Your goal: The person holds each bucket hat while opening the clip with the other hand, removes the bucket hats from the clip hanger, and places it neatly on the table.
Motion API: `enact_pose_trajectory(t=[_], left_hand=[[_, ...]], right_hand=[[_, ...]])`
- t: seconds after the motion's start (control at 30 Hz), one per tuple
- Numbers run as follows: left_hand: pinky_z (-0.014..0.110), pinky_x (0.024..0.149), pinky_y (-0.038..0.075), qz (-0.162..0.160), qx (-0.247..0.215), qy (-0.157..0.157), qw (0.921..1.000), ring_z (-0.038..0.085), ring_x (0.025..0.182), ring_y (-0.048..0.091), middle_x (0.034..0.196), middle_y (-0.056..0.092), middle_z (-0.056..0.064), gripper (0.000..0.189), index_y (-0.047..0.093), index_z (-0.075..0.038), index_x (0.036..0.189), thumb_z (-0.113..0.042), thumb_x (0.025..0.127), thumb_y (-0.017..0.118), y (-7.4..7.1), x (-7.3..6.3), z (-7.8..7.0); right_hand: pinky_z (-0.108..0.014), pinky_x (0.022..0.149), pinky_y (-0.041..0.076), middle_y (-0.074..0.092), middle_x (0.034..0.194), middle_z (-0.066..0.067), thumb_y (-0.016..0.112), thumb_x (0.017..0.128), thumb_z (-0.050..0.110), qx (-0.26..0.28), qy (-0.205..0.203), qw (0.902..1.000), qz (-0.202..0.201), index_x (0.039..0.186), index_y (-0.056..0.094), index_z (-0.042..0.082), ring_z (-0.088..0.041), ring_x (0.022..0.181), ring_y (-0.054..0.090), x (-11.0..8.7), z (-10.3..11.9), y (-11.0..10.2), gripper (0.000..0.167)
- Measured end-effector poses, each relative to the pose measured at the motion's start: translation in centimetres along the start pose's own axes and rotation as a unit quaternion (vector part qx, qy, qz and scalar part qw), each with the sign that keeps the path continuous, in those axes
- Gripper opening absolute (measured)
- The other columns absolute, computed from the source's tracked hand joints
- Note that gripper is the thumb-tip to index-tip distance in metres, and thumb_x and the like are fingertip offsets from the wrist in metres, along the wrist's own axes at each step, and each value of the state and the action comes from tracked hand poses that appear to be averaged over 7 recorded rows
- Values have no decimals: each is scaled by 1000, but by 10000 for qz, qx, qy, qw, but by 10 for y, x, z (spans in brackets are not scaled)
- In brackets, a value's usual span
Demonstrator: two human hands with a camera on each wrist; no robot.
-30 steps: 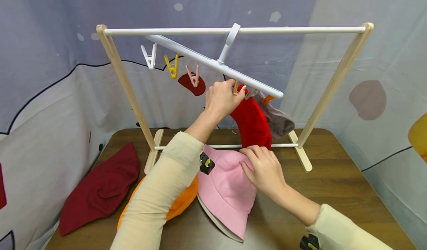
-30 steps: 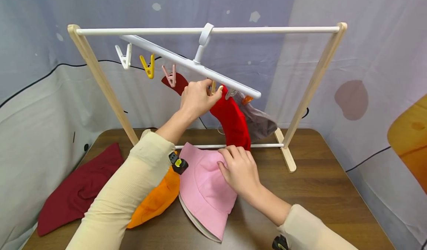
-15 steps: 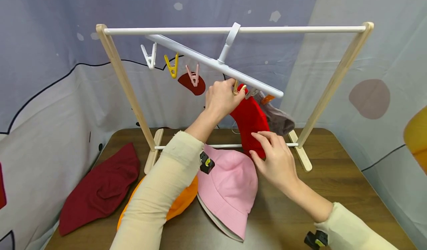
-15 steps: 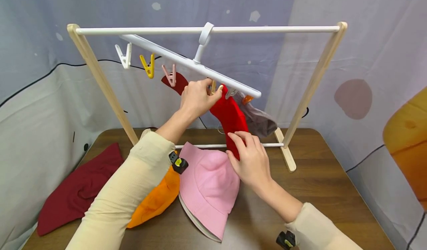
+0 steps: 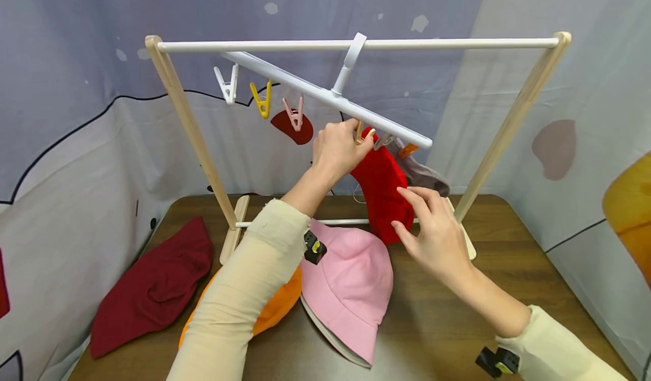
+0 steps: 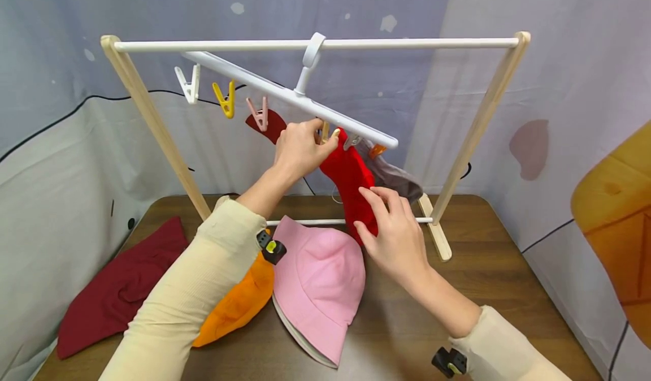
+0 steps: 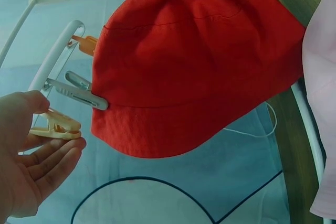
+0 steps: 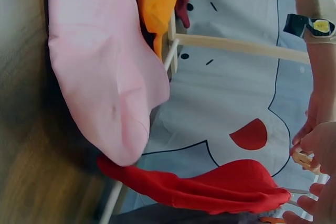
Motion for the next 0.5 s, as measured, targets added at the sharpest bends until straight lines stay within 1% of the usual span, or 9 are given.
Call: enact_pose_trajectory(t=[0.07, 0.23, 0.33, 0.5], left_hand=[[31, 50, 43, 1, 17, 6, 10000, 19, 55, 55, 58, 54, -1, 26, 54, -17, 72, -39, 85, 54, 0, 0, 0], [30, 50, 44, 42, 62, 6, 10000, 19, 55, 55, 59, 55, -1, 27, 55, -16, 74, -41, 86, 53, 0, 0, 1], [29, 50, 43, 95, 43, -6, 9999, 18, 55, 55, 60, 55, -1, 26, 56, -16, 76, -40, 86, 53, 1, -1, 1], [29, 50, 43, 144, 50, -63, 9999, 17, 55, 54, 60, 55, -1, 25, 55, -17, 75, -40, 86, 54, 1, -1, 2]], right_hand=[[-38, 67, 44, 53, 118, -14, 73, 71, 11, 2, 2, 10000, 75, 124, 54, 9, -32, 95, 53, 2, -1, -2, 57], [-43, 73, 46, 53, 116, -15, 74, 68, 8, 73, 16, 9999, 81, 125, 53, 8, -32, 97, 54, 6, -4, -3, 60], [-44, 74, 46, 54, 114, -15, 74, 68, 7, 90, 55, 9999, 56, 124, 53, 8, -32, 96, 55, 7, -7, -1, 61], [-46, 73, 45, 53, 113, -15, 74, 69, 11, 56, 221, 9995, 206, 125, 52, 8, -34, 91, 55, 8, -13, 6, 60]])
Point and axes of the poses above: each hand's wrist, its own x-axis towards the middle knuckle, its own y-axis out of the palm, z = x × y, the point moved 7 cm from there along x, towards the middle knuckle
